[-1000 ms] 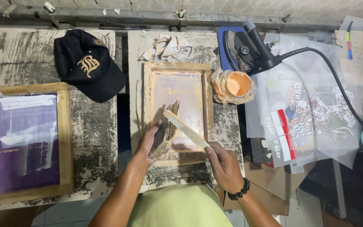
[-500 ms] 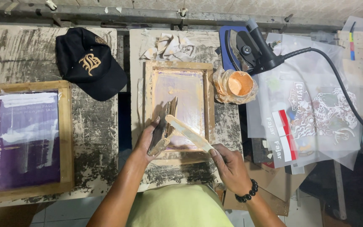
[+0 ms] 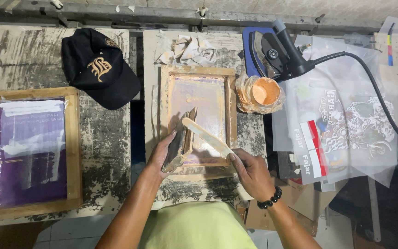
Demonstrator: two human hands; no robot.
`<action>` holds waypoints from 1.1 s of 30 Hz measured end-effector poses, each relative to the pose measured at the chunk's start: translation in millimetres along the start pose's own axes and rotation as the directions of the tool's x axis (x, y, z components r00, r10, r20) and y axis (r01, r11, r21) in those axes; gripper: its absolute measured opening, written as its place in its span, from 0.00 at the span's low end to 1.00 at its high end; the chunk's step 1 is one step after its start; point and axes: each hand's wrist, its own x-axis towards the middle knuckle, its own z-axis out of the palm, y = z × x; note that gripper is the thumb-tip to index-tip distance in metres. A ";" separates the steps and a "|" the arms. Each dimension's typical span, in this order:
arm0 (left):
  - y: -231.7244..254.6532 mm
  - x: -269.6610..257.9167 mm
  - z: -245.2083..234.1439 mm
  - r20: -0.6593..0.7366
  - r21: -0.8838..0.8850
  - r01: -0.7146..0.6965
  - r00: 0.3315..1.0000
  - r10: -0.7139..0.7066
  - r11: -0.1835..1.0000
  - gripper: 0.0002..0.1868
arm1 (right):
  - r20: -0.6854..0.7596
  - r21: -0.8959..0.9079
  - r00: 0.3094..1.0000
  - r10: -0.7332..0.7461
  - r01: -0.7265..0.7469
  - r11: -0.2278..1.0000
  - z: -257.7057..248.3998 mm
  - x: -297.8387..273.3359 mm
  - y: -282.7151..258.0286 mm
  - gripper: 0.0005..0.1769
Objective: The person uses a squeegee to spread orange ink across a screen printing frame. They then use a spatula to scoop more ink from a container and apply it to the screen before resuming the spreading motion with the squeegee.
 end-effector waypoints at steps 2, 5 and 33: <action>5.6 -7.4 6.2 0.013 0.001 -0.001 1.000 0.001 1.000 0.17 | -0.005 -0.011 1.000 0.000 0.000 1.000 0.1 5.8 13.8 0.15; 6.3 -4.8 3.5 0.020 0.009 -0.002 1.000 0.002 1.000 0.17 | -0.012 -0.056 1.000 0.009 -0.010 0.998 1.4 18.2 22.7 0.16; 17.1 -5.8 -17.6 -0.018 0.018 0.003 1.000 -0.003 1.000 0.17 | -0.024 -0.075 0.898 0.440 -0.440 0.895 94.1 86.8 108.6 0.20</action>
